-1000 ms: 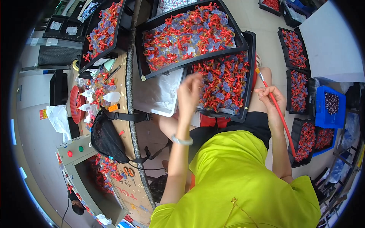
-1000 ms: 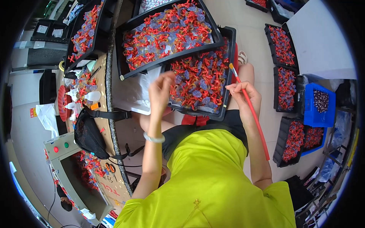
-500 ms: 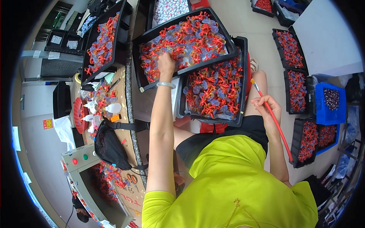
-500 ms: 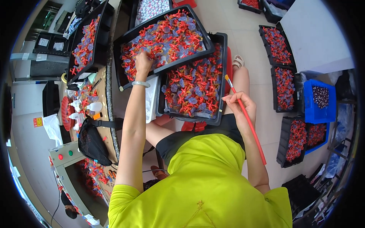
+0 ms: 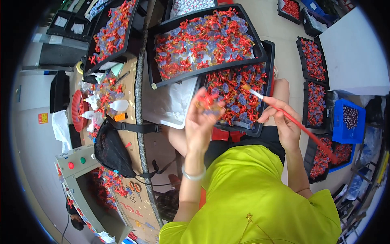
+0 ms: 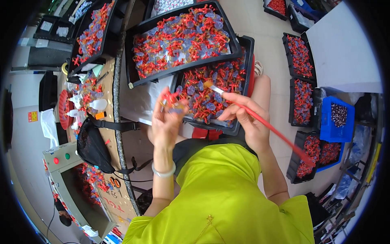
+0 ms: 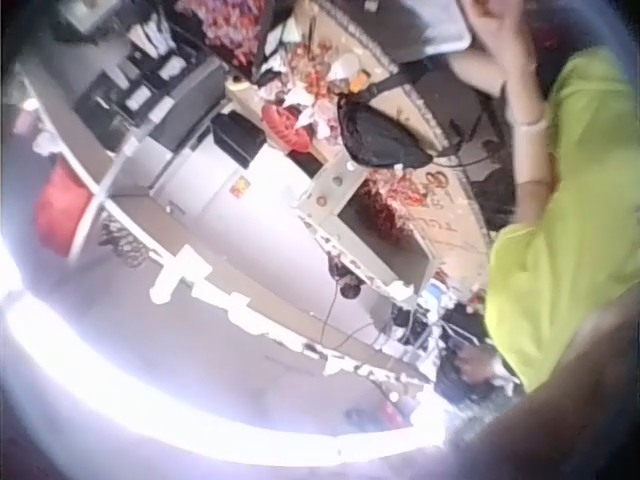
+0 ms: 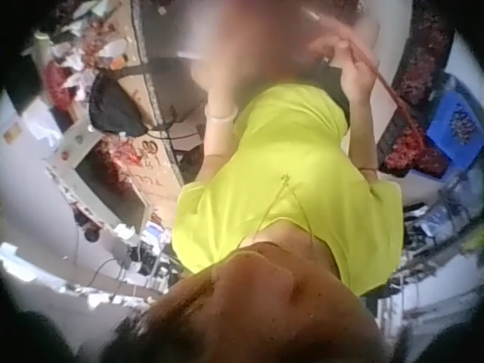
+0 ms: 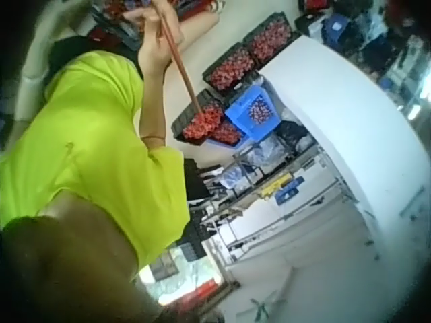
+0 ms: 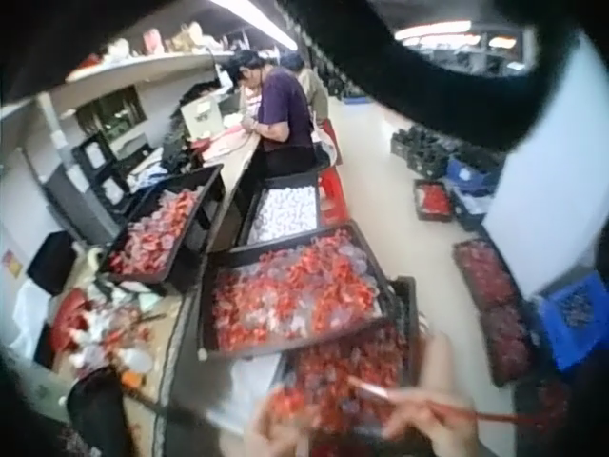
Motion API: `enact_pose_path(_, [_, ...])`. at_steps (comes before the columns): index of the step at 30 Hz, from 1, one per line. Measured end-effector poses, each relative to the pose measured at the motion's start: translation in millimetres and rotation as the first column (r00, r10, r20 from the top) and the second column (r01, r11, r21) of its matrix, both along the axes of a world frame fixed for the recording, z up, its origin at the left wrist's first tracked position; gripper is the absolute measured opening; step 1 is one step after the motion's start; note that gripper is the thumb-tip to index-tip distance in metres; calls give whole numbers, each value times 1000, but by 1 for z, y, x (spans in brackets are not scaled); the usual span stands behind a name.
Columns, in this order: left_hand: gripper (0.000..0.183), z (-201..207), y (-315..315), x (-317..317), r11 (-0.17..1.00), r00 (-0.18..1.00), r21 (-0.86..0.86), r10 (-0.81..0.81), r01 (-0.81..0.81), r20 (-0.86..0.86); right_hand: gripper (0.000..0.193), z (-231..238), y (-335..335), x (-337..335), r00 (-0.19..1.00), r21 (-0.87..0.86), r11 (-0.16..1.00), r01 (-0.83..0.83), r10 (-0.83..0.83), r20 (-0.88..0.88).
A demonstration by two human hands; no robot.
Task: The person assembles toy figurines by taking parts from trays, applying adhesive with a brush and a squeeze bottle, attaching small components together by hand, and wiping the assembled pieces with a cloth.
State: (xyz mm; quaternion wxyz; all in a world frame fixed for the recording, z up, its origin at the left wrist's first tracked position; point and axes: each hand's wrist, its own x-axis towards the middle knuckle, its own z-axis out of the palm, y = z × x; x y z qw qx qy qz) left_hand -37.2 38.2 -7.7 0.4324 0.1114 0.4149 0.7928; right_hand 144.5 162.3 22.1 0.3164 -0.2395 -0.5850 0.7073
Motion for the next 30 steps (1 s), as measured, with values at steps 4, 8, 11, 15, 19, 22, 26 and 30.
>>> enact_pose_path(4, [67,-3,-27,28,1000,999,-5,28,-28,33,48,16,-12,-23,992,224,970,-98,113,-54])
enact_pose_path(8, [62,2,-38,32,999,997,7,50,-49,-58,34,22,-20,-40,985,373,912,-170,166,43])
enact_pose_path(11, [63,0,-39,32,1000,999,-9,14,-14,-32,25,28,-16,-40,979,564,801,-202,166,116])
enact_pose_path(15, [63,-1,-43,32,1000,999,8,-29,28,32,40,35,-17,-49,983,549,823,-145,184,-16])
enact_pose_path(19, [61,-4,-45,33,997,997,24,-68,67,20,38,33,0,-43,928,606,707,-365,332,171])
enact_pose_path(22, [61,-4,-45,35,995,995,2,-98,98,25,35,42,10,-39,921,631,673,-385,321,219])
enact_pose_path(26, [62,-7,-48,35,992,990,9,-129,129,54,36,37,12,-40,865,598,635,-489,442,238])
enact_pose_path(30, [62,-10,-52,33,979,936,92,-203,184,289,5,37,15,-32,919,581,717,-384,356,169])
